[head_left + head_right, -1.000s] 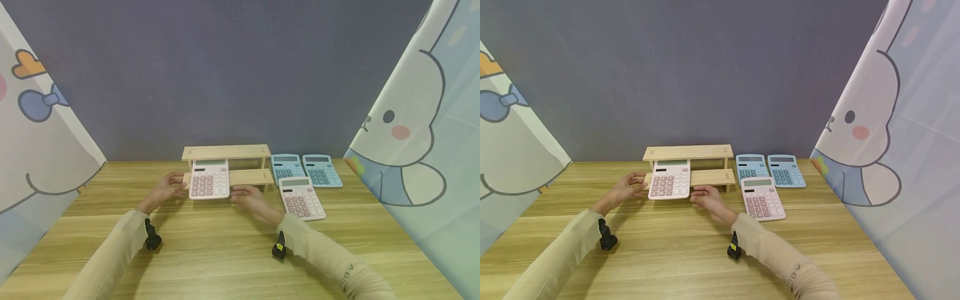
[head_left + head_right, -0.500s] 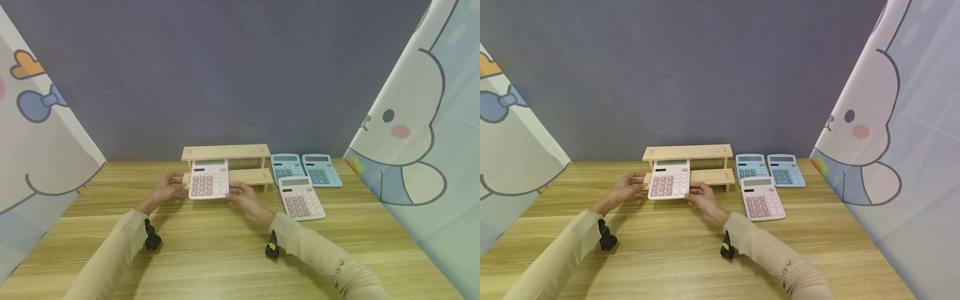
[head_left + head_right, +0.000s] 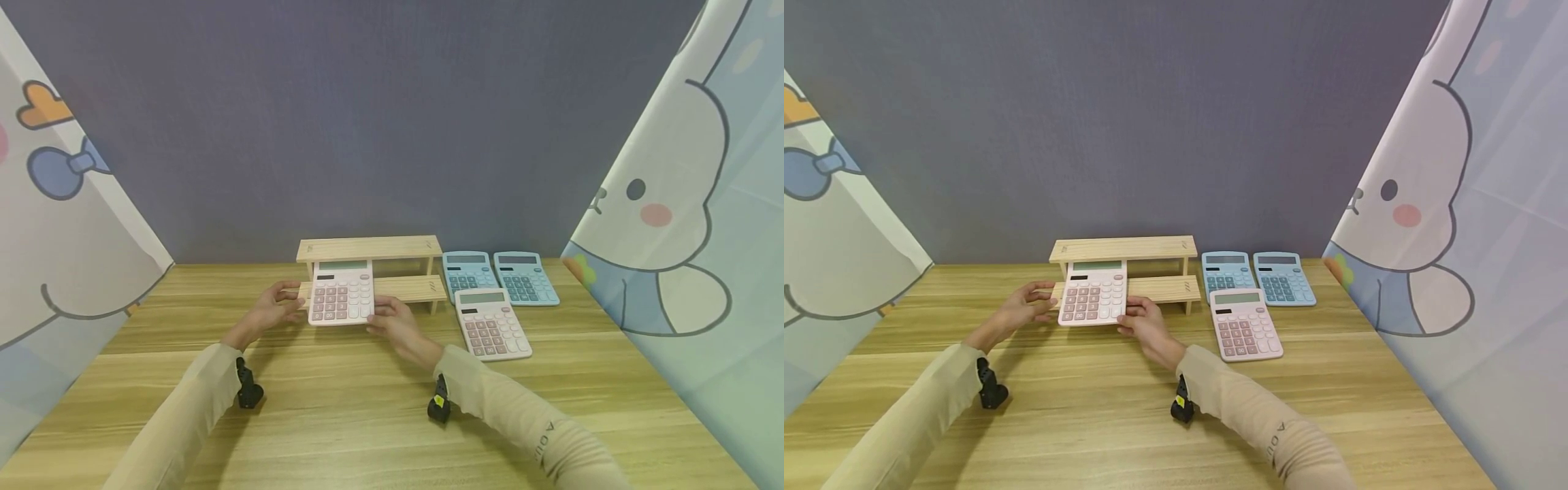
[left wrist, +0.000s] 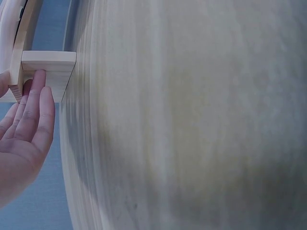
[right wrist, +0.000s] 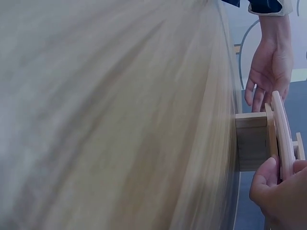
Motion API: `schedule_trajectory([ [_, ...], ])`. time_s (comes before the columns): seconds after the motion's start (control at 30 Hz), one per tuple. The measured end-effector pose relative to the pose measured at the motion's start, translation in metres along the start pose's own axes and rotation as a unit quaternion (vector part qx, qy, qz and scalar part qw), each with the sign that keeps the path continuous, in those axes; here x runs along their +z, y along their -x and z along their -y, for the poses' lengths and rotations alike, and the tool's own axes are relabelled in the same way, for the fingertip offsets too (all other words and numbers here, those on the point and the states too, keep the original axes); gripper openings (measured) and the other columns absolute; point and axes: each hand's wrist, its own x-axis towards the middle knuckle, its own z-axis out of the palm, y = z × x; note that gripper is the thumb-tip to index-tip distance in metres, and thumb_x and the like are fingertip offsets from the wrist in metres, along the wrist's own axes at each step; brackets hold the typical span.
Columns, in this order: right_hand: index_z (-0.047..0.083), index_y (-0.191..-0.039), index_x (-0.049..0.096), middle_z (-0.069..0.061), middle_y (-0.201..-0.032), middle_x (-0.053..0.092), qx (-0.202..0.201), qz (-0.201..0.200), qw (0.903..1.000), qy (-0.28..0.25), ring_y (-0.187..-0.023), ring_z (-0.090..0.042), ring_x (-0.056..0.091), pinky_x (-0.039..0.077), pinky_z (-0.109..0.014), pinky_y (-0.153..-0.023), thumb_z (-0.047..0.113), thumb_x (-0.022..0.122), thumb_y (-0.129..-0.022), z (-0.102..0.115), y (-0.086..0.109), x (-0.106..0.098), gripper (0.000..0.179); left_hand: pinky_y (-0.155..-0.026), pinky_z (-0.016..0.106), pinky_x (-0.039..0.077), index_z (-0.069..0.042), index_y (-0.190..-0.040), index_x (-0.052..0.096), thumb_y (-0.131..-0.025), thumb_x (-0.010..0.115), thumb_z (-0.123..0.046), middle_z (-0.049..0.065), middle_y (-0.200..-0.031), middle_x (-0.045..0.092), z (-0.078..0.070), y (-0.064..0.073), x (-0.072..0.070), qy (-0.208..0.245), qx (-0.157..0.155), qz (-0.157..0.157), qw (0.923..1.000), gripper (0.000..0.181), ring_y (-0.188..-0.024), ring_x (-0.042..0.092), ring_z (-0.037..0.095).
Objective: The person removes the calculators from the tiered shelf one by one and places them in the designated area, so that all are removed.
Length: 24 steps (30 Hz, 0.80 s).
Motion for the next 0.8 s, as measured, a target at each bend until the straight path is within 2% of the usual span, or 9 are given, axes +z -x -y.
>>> schedule_trajectory([
  [0.47,-0.004,-0.127,0.040,-0.017,-0.107,0.056,0.015,-0.018,0.9993,-0.031,-0.081,-0.016,0.059,0.056,-0.024,-0.076,-0.014,0.050,-0.082,0.0003,-0.0009,0.0036,0.047,-0.087,0.042,0.053,0.002,-0.140,0.024,-0.093,0.053,-0.012,0.033,-0.131,0.035,0.0010,-0.0011,0.0014,-0.007,0.004,-0.006,0.9999,0.057,-0.104,0.056,0.034],
  [0.8,-0.004,-0.129,0.037,-0.015,-0.105,0.054,0.022,-0.016,0.9981,-0.056,-0.082,-0.017,0.057,0.055,-0.023,-0.079,-0.016,0.049,-0.081,0.0003,0.0004,0.0042,0.050,-0.087,0.040,0.053,0.004,-0.139,0.025,-0.092,0.053,-0.011,0.032,-0.128,0.038,0.0002,-0.0016,0.0023,-0.011,0.003,-0.013,0.9998,0.057,-0.101,0.057,0.030],
])
